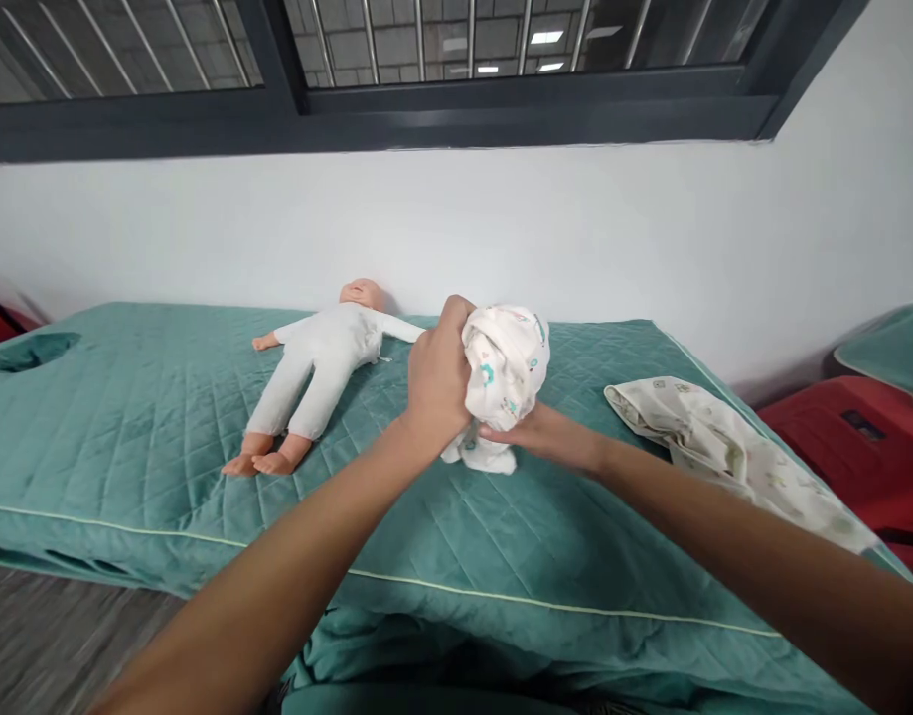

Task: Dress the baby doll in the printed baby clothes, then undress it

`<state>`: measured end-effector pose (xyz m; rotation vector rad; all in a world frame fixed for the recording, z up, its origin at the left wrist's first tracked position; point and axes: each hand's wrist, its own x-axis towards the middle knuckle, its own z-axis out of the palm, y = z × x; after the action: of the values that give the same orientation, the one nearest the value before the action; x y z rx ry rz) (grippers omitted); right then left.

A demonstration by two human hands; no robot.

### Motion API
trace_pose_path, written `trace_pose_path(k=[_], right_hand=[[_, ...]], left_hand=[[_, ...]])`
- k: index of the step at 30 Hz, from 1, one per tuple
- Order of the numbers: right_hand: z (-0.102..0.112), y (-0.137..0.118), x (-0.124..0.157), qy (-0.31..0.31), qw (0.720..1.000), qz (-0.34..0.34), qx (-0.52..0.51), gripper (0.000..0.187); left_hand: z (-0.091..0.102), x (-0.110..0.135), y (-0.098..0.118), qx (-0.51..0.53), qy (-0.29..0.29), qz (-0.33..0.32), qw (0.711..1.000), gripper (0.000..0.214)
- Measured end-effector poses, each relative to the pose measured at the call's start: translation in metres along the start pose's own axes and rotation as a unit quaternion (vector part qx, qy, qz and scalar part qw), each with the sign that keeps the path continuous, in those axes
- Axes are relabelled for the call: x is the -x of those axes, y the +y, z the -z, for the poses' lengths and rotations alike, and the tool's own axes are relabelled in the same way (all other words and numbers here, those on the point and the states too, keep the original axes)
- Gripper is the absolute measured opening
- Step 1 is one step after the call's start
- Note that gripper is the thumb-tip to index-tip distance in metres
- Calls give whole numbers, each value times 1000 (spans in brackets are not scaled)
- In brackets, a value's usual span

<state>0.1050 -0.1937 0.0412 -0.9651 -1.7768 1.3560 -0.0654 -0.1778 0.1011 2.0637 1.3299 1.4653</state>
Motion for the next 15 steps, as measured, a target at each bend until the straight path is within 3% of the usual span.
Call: trace_pose_path(k=[4,7,11,13,15], right_hand=[[-30,16,-14,49,973,-44,-223,47],[-22,21,-26,112,946,-28,-302,36],[3,22,-35,153,932,28,-328,23],[7,20,-34,165,936,23,-309,24],[2,18,-31,177,950,7,-257,31]], left_hand=[[4,12,-4,40,-46,2,998,11],[21,25,-15,9,-110,3,994,22],[39,41,-31,30,-245,7,969,39],[38,46,-37,110,-250,69,959,54],[31,47,-40,194,-209,147,947,69]])
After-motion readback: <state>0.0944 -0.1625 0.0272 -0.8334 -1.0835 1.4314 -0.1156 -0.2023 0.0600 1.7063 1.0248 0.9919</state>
